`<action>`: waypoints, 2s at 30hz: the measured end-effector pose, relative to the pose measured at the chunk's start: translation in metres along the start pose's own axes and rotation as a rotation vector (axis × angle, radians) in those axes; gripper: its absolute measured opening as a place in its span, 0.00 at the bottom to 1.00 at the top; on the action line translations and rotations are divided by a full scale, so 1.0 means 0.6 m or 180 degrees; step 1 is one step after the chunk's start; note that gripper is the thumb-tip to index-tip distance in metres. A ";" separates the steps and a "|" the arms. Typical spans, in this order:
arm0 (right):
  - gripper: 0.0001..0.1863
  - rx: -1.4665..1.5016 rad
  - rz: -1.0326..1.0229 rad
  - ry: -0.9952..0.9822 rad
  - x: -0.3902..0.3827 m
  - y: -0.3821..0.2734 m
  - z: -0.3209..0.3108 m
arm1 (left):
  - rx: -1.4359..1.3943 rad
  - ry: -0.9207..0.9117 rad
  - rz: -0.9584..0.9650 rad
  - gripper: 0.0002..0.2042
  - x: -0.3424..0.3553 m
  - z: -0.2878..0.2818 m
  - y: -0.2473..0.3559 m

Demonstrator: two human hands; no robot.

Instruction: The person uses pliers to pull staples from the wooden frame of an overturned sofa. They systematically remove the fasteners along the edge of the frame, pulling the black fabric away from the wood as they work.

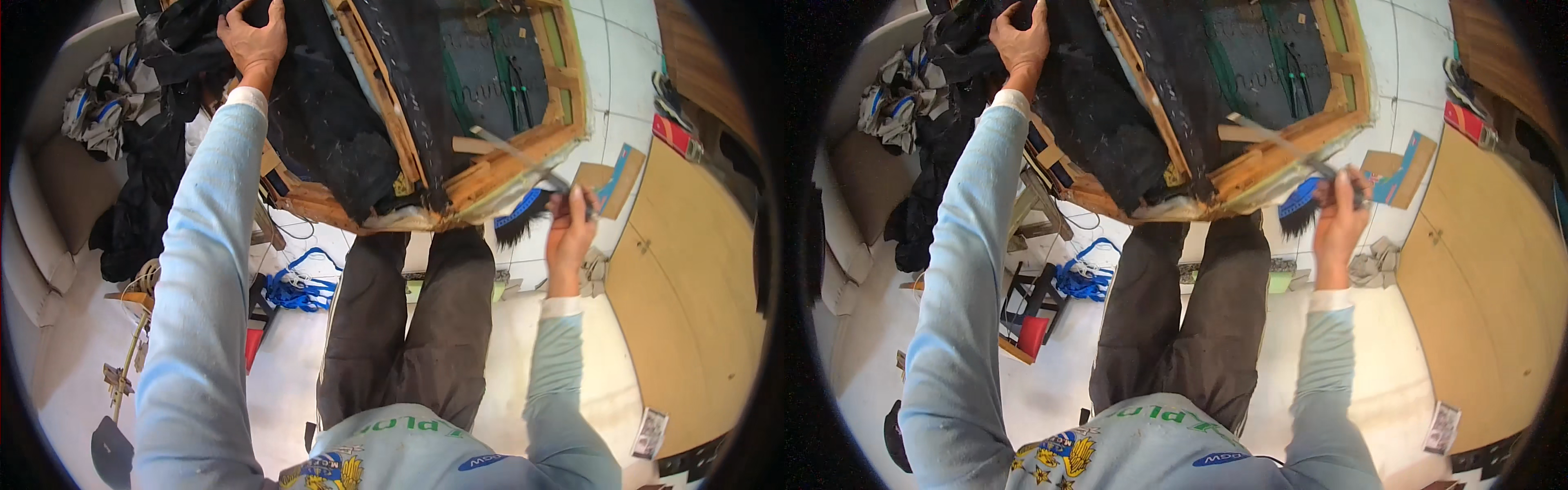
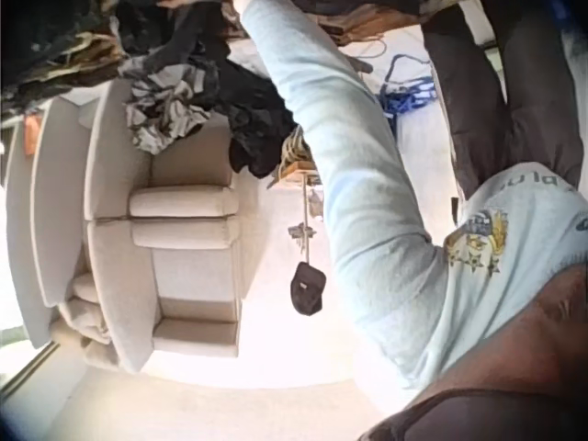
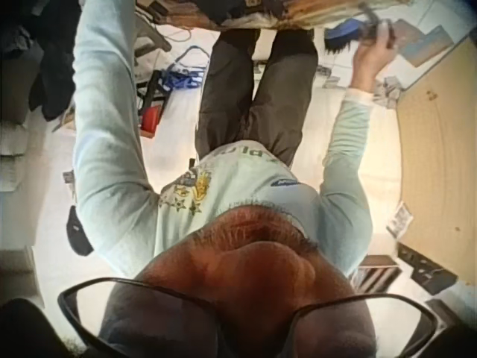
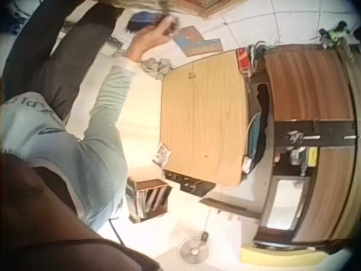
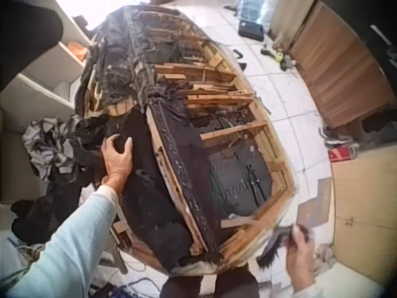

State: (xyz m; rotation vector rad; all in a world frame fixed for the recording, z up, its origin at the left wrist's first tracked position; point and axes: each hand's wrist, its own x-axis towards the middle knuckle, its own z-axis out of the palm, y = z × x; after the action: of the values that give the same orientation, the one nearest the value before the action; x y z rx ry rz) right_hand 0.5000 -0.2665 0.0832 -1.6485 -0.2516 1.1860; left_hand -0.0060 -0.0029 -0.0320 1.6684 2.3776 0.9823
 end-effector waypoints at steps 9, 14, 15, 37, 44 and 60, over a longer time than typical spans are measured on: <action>0.13 0.0853 0.0866 0.0781 -0.375 0.176 -0.004 | -0.0217 -0.0773 -0.0408 0.46 -0.286 -0.112 0.033; 0.14 -0.0657 0.1004 0.0054 -0.443 0.173 0.034 | -0.0424 -0.0990 -0.1025 0.45 -0.384 -0.143 0.068; 0.15 -0.1124 0.0910 -0.0184 -0.450 0.184 0.029 | -0.0359 -0.1058 -0.1001 0.44 -0.385 -0.147 0.068; 0.21 -0.1396 0.0151 -0.0256 -0.517 0.257 0.035 | 0.1362 -0.2476 0.3819 0.23 -0.308 -0.020 0.266; 0.21 -0.0927 0.0033 0.0073 -0.496 0.228 0.022 | 0.2539 -0.3992 0.3665 0.30 -0.264 -0.011 0.298; 0.20 -0.1173 -0.0018 0.0080 -0.423 0.212 0.120 | 0.1299 -0.4158 0.3420 0.20 -0.262 -0.008 0.312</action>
State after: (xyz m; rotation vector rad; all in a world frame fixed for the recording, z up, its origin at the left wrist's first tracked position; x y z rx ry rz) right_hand 0.2720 -0.4451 0.1262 -1.9772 -0.4814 1.1627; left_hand 0.2088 -0.1032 0.0269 2.5075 0.7711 -0.6268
